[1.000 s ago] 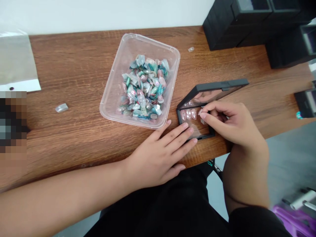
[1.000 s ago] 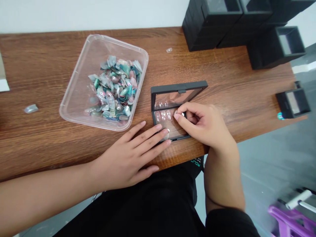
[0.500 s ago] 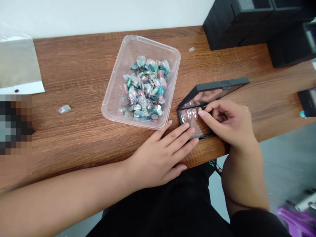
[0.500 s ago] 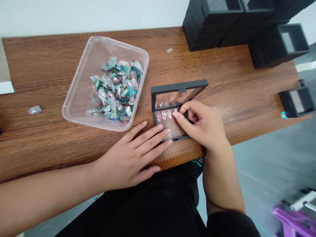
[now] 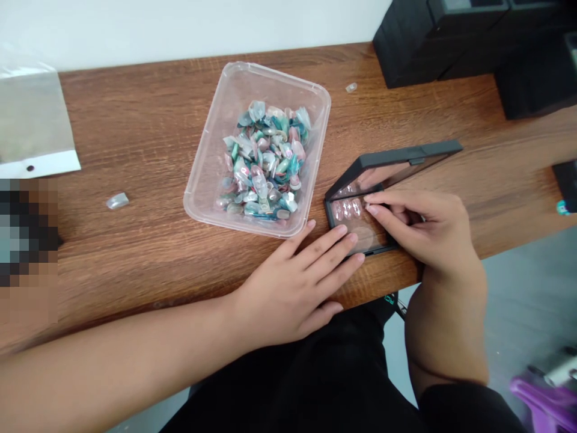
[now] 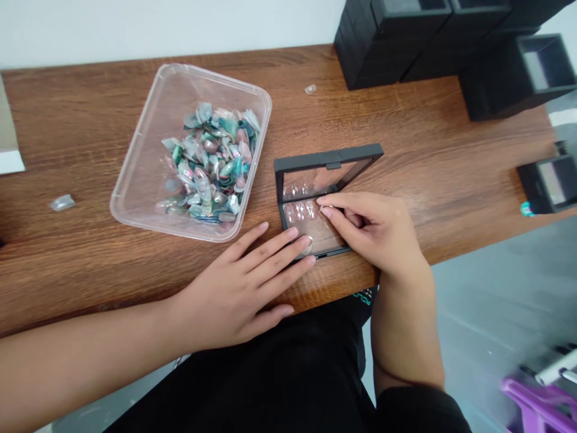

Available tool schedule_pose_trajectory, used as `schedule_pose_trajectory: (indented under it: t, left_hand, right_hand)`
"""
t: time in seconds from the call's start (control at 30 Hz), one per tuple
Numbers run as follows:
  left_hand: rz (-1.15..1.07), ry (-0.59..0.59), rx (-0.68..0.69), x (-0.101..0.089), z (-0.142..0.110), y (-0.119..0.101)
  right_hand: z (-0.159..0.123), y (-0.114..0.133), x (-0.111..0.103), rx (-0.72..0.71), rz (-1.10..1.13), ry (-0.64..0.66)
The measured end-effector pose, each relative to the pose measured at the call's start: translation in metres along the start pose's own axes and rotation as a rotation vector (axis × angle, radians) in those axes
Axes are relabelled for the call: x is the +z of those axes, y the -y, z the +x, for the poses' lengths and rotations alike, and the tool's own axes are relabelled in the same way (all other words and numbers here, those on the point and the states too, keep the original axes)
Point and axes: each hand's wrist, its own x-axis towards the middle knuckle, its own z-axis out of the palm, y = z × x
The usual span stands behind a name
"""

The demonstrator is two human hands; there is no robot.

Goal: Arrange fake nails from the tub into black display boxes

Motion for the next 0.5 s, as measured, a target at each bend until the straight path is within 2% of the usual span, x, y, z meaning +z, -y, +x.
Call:
schedule_pose_trajectory:
  t: [0.3,0.5]
  left_hand:
    - [0.001,0.016,-0.004,-0.0006,0.0001,0.0006]
    - [0.004,0.018,0.002,-0.0009,0.0007,0.0002]
  right_hand:
    - [-0.0035,-0.0073,-0.0062,-0.031,0.079,0.015]
    - [-0.0055,-0.0027,-0.0074,0.069,0.116,0.000]
